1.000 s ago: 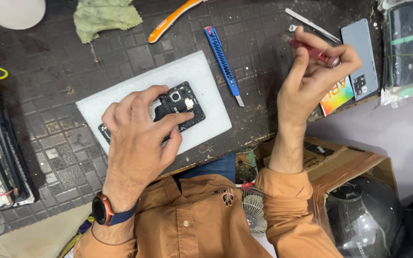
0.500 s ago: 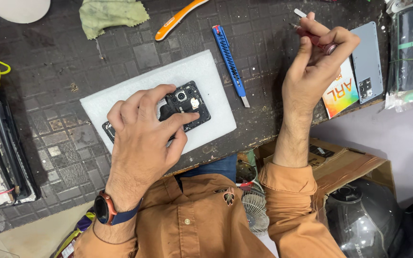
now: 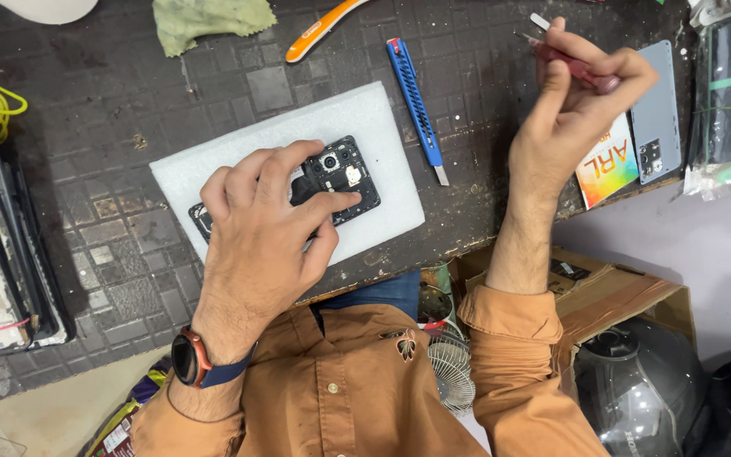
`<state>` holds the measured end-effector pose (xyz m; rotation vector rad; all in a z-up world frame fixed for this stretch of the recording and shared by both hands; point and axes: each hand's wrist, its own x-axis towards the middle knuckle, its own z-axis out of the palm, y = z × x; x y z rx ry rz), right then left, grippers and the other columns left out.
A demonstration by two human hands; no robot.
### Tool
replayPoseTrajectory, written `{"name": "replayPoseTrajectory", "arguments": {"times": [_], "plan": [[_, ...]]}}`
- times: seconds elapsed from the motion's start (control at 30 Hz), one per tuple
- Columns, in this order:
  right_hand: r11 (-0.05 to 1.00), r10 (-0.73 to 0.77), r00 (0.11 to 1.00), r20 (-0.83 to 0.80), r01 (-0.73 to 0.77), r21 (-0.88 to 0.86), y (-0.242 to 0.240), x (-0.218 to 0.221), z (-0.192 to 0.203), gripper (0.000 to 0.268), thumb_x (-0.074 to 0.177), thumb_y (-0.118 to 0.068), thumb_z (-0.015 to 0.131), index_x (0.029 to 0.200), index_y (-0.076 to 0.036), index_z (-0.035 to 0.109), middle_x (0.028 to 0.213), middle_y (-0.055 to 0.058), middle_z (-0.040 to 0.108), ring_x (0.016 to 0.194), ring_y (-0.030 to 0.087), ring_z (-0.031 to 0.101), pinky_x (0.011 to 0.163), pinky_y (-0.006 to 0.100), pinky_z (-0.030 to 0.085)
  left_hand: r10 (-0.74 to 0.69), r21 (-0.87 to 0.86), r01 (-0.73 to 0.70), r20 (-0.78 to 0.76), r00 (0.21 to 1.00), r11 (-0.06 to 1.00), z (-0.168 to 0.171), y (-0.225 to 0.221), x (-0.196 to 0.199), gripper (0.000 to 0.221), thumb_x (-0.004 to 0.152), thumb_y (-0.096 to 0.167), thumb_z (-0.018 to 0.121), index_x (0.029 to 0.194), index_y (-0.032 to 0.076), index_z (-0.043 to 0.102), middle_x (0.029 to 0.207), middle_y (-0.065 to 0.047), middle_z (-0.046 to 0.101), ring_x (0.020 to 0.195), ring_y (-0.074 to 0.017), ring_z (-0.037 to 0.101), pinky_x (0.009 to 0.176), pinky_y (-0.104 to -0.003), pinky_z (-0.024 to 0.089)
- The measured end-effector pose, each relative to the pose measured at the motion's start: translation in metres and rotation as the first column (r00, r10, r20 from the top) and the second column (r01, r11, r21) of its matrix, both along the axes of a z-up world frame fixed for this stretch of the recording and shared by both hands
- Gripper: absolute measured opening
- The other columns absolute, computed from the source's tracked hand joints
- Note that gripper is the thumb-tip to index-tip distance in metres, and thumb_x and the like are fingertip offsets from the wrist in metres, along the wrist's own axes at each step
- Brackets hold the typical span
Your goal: The person uses a blue plastic pry tool and tweezers to lift and remove a black adhesive strip from the back of a smartphone battery. The person then uses a red screwdriver to remove screws from the camera module area on the back of the phone.
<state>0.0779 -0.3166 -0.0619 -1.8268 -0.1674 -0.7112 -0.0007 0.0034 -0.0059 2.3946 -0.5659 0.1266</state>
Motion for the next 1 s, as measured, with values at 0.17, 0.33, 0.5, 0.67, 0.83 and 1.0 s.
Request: {"name": "replayPoseTrajectory", "arguments": {"times": [0.17,0.33,0.5,0.67,0.83,1.0], "plan": [[0.952,0.013,0.999,-0.047,0.002,0.307,0.019,-0.010,0.021,0.034,0.116,0.005,0.049,0.130,-0.013,0.024,0.128,0.021,0.066,0.112,0.028,0.074,0.099,0.038,0.068,-0.012,-0.020,0.012,0.000,1.000,1.000,0.000,0.002,0.000,0.024,0.087,0.015,0.071,0.107,0.026,0.079,0.147,-0.004,0.053,0.135,-0.0291,0.043,0.111,-0.048,0.025],[0.816,0.168,0.971,-0.170,-0.040,0.577,0.054,-0.029,0.033,0.068,0.111,0.012,0.066,0.152,-0.012,0.018,0.121,0.017,0.063,0.105,0.029,0.073,0.092,0.041,0.068,-0.020,-0.008,0.020,0.020,1.000,1.000,-0.002,0.004,0.001,0.024,0.088,0.017,0.070,0.109,0.026,0.077,0.149,-0.003,0.053,0.136,-0.0309,0.043,0.112,-0.049,0.024],[0.854,0.338,0.917,-0.213,-0.204,0.479,0.094,-0.039,0.023,0.069,0.111,0.011,0.064,0.154,-0.015,0.016,0.117,0.019,0.065,0.098,0.027,0.075,0.088,0.041,0.071,-0.024,0.028,0.023,0.032,0.999,0.999,-0.002,0.004,0.001,0.025,0.088,0.019,0.070,0.111,0.027,0.076,0.148,0.002,0.056,0.137,-0.0307,0.045,0.111,-0.049,0.024],[0.872,0.371,0.892,-0.257,-0.240,0.427,0.113,-0.038,0.012,0.069,0.113,0.010,0.065,0.154,-0.013,0.014,0.116,0.017,0.062,0.095,0.021,0.073,0.085,0.036,0.070,-0.013,0.040,0.012,0.031,0.999,0.999,-0.002,0.003,0.001,0.024,0.089,0.020,0.070,0.112,0.027,0.076,0.143,0.004,0.058,0.135,-0.0300,0.046,0.110,-0.051,0.025],[0.886,0.376,0.883,-0.281,-0.254,0.388,0.114,-0.034,0.006,0.068,0.113,0.009,0.064,0.153,-0.011,0.013,0.114,0.018,0.063,0.094,0.020,0.074,0.084,0.035,0.070,0.008,0.034,-0.008,0.010,1.000,0.999,-0.001,0.003,-0.001,0.024,0.088,0.021,0.070,0.110,0.028,0.077,0.140,0.003,0.059,0.133,-0.0292,0.047,0.108,-0.054,0.023],[0.891,0.385,0.879,-0.281,-0.274,0.362,0.113,-0.035,0.001,0.068,0.114,0.009,0.064,0.154,-0.011,0.013,0.114,0.018,0.064,0.094,0.019,0.074,0.085,0.033,0.069,0.028,0.072,-0.031,0.051,0.998,0.997,-0.001,0.002,-0.002,0.024,0.088,0.024,0.071,0.110,0.032,0.077,0.140,0.005,0.059,0.133,-0.0282,0.047,0.109,-0.056,0.021]]}}
